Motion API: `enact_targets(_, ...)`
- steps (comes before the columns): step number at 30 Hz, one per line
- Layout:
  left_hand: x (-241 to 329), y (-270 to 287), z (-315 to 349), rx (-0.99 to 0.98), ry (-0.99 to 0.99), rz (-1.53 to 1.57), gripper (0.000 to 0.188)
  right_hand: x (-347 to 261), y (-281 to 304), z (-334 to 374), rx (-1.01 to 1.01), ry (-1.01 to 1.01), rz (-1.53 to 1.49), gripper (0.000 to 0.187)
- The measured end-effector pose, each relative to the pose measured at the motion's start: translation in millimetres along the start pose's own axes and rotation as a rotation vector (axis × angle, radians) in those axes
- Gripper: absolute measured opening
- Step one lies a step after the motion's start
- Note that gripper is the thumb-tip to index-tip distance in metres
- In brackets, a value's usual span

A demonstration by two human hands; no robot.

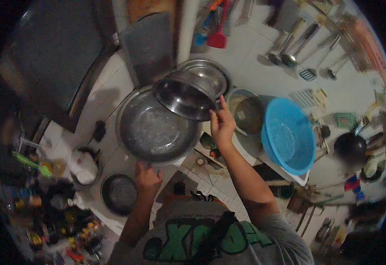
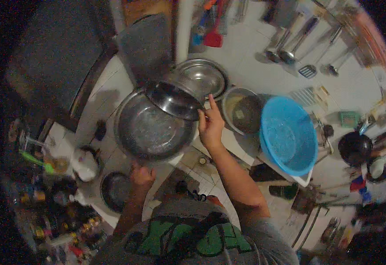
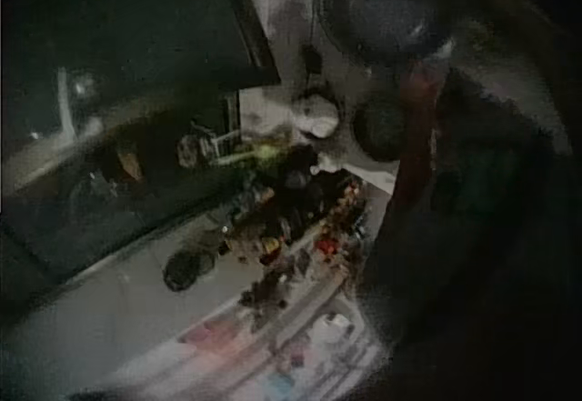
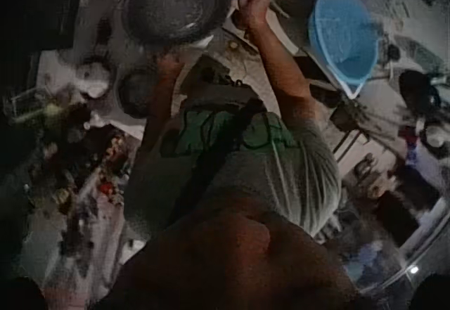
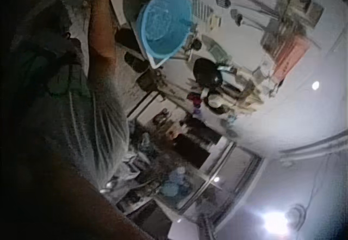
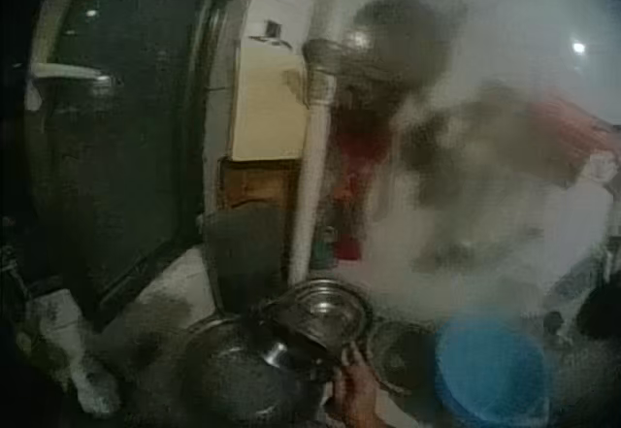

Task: The person rinses a metal bowl in a blue basin, then wipes the gas stove and surrounding backsplash with a cloth. They move between the sink and stove, wringing the cloth at the sink, and finish by drying their hands with a towel.

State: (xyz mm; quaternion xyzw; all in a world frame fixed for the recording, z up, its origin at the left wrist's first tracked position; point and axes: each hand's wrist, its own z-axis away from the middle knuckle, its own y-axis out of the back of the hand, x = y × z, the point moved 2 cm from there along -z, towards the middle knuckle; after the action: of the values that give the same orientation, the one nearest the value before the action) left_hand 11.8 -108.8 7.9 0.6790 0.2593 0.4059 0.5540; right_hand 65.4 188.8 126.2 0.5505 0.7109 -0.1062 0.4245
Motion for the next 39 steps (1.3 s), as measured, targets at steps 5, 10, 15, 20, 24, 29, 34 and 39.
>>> enact_targets(5, 20.2, -1.8, 6.5, 0.107, -0.118, 0.34, 0.045, 77.3, 136.9, 9.4, 0.466, -0.705, -0.257, 0.029)
enact_targets(10, 77.5, 3.1, 3.4, 0.115, -0.405, 0.527, 0.036, 118.3, 304.0, 26.5, 0.714, -0.898, -0.023, 0.03)
enact_targets(15, 174.6, -14.5, 7.2, -0.087, -0.659, 0.469, 0.035, 174.4, 395.3, 62.8, 0.469, -1.052, 0.289, 0.031)
enact_targets(20, 278.5, -38.4, 31.3, -0.418, -0.618, 0.503, 0.033, 171.9, 412.4, 71.9, 0.373, -0.925, 0.201, 0.032)
enact_targets(24, 342.9, -86.4, 54.2, -0.641, -0.445, 0.682, 0.039, 178.4, 471.5, 105.9, 0.593, -0.619, 0.06, 0.028)
enact_targets(29, 410.4, -117.6, 91.8, -0.868, 0.161, 1.286, 0.044, 260.9, 579.9, 172.8, 0.796, -1.118, -0.399, 0.028)
enact_targets(34, 468.2, -123.9, 114.1, -0.947, 0.39, 1.69, 0.056, 313.3, 600.1, 169.2, 0.65, -1.35, -0.847, 0.057)
enact_targets(39, 491.3, -125.3, 121.4, -0.856, 0.338, 1.904, 0.054, 331.7, 602.9, 161.1, 0.491, -1.418, -1.012, 0.059)
